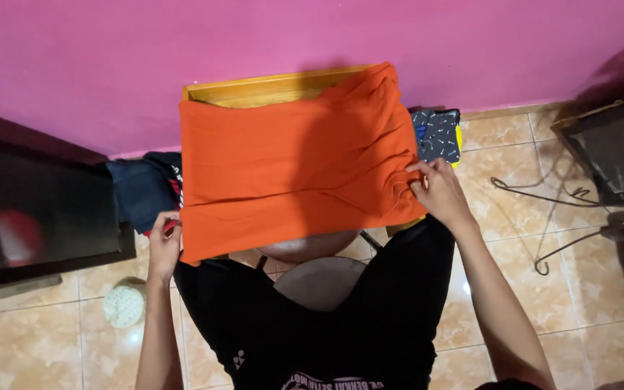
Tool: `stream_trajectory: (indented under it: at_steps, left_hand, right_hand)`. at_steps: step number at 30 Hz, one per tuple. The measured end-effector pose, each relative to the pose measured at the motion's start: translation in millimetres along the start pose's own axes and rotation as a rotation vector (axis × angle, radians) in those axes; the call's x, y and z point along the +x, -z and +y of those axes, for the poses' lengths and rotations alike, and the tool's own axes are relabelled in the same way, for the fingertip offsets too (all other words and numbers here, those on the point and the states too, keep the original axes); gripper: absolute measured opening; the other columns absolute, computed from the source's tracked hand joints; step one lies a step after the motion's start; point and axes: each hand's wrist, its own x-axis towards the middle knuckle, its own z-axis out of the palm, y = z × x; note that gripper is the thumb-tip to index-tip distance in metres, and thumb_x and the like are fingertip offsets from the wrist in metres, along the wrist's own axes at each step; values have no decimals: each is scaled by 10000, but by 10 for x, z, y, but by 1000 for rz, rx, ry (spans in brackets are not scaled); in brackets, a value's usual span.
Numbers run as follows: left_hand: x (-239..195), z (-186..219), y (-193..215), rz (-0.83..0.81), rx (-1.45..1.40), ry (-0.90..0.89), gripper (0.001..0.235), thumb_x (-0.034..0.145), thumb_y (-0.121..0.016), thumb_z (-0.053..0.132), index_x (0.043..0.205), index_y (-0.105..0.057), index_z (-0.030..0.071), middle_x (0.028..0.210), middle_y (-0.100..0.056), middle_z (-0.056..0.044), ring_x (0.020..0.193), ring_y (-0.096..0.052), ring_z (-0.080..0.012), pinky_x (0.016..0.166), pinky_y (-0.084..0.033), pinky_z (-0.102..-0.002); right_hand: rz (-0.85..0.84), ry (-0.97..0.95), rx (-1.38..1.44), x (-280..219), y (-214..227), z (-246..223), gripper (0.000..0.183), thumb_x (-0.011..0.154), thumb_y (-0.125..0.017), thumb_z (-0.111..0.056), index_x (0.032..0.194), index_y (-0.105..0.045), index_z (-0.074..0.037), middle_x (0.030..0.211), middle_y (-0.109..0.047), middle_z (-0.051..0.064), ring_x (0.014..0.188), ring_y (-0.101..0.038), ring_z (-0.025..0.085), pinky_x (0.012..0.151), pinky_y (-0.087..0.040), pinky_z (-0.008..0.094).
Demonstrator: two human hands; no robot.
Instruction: A person folds various items of clothing, including jeans, a jacket, and a shirt, on a small wooden tray.
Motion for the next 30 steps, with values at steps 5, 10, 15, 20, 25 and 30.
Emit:
stream_trajectory:
  at_steps: [5,10,15,20,25,30]
  left_hand:
    - [81,166,137,166,20,-76,110,1088,-583,20,1138,-606,115,1007,-648,-77,970,-616,-196,946,-512,-401]
    - [81,357,180,189,639,-109,182,1071,-612,202,1223,-607,302,1232,-551,43,1144,-487,-325,949,-426,-538]
    - [-278,1487,-826,185,468,-371,151,1022,-550,106,1106,-605,220,1138,-547,-12,995,-510,-249,870,-454,-438]
    - [-555,1640,-2286,-345,647,-682,582,816,-775,304,1346,-601,137,1286,-618,-148,1273,-539,-351,1040,-408,-492]
    - [-531,1788,-3569,-509,546,-537,638,916,-670,556,1371,-481,151,1303,-563,-102,1238,-531,-291,989,-422,-440]
    - [-145,1647,-3669,-518,428,-469,142,924,-661,277,1028,-585,216,1026,-638,12,1053,-623,-253,868,-519,-413]
  right_hand:
    - [129,-127,352,156,22,20,255,862,-700,-72,1079,-766,-191,887,-558,109,759,-667,331,655,-555,456]
    - [99,-372,935,-181,90,-30,339,921,-450,30,1212,-601,-53,1093,-443,69,806,-605,168,640,-632,286]
    - [-32,-369,969,-329,-9,25,492,876,-484,60,1359,-531,-24,1205,-493,203,951,-610,277,837,-600,471]
    - [11,-187,886,-125,89,-265,463,875,-643,36,1324,-616,-75,1045,-593,95,904,-619,175,739,-572,285]
    - [9,-32,718,144,-82,-218,603,892,-777,-71,1428,-502,-73,1185,-600,232,984,-622,323,862,-554,482]
    - [-102,-152,356,-176,163,-255,526,886,-784,-213,1323,-536,-56,1142,-676,267,1070,-675,466,895,-550,564]
